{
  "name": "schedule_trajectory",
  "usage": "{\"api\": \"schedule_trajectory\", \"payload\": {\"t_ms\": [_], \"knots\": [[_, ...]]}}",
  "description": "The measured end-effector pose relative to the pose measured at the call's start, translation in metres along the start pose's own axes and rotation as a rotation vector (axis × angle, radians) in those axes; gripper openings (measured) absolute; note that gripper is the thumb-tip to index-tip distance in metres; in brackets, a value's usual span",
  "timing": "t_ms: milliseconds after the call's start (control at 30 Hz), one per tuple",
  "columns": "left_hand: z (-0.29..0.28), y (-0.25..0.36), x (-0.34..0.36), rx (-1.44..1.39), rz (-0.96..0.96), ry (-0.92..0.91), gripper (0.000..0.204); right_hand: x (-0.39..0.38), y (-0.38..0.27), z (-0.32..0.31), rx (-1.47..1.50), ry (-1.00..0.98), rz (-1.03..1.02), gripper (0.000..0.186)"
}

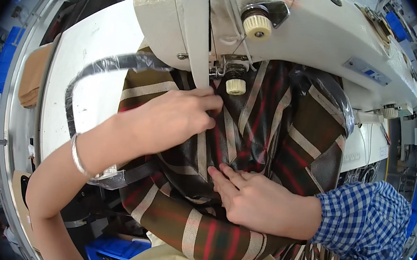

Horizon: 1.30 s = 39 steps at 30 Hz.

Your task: Sewing the lining and finishing parts of a striped tote bag using an industrial sewing machine.

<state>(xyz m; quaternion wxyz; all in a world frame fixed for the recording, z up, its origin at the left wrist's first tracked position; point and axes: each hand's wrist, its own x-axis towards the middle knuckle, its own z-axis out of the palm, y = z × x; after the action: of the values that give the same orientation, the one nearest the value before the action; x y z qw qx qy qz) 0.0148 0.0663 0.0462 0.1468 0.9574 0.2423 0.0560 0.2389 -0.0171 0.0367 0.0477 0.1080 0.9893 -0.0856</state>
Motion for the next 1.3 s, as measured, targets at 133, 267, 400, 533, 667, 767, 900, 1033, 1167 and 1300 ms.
{"api": "schedule_trajectory", "payload": {"t_ms": [133, 267, 400, 533, 667, 767, 900, 1033, 1167, 1300], "knots": [[0.012, -0.026, 0.008, -0.319, -0.043, -0.234, 0.015, 0.001, 0.014, -0.001, 0.26, 0.153, -0.002, 0.019], [0.02, -0.035, 0.008, -0.392, 0.043, -0.082, 0.008, 0.029, 0.054, -0.018, 0.18, 0.253, -0.006, 0.011], [0.02, -0.04, 0.008, -0.259, -0.041, -0.158, 0.009, 0.055, 0.072, 0.003, -0.152, 0.285, -0.205, 0.012], [0.028, -0.044, 0.01, -0.365, 0.05, -0.116, 0.012, 0.064, 0.076, 0.004, -0.304, 0.293, -0.397, 0.008], [0.034, -0.045, 0.008, -0.368, 0.07, -0.075, 0.013, 0.067, 0.082, 0.006, -0.365, 0.32, -0.494, 0.008], [0.034, -0.046, 0.005, -0.384, 0.067, -0.052, 0.012, 0.065, 0.086, 0.011, -0.267, 0.402, -0.497, 0.011], [0.032, -0.048, 0.002, -0.471, 0.031, -0.055, 0.011, 0.061, 0.083, 0.011, -0.264, 0.469, -0.47, 0.015], [0.042, -0.05, 0.003, -0.358, 0.078, -0.101, 0.018, 0.058, 0.064, 0.007, -0.538, 0.279, -0.451, 0.02], [0.038, -0.049, 0.004, -0.395, 0.079, -0.074, 0.009, 0.055, 0.053, 0.006, -0.706, 0.222, -0.422, 0.028], [0.034, -0.048, 0.005, -0.361, 0.032, -0.085, 0.009, 0.054, 0.048, 0.006, -0.658, 0.239, -0.328, 0.029]]}}
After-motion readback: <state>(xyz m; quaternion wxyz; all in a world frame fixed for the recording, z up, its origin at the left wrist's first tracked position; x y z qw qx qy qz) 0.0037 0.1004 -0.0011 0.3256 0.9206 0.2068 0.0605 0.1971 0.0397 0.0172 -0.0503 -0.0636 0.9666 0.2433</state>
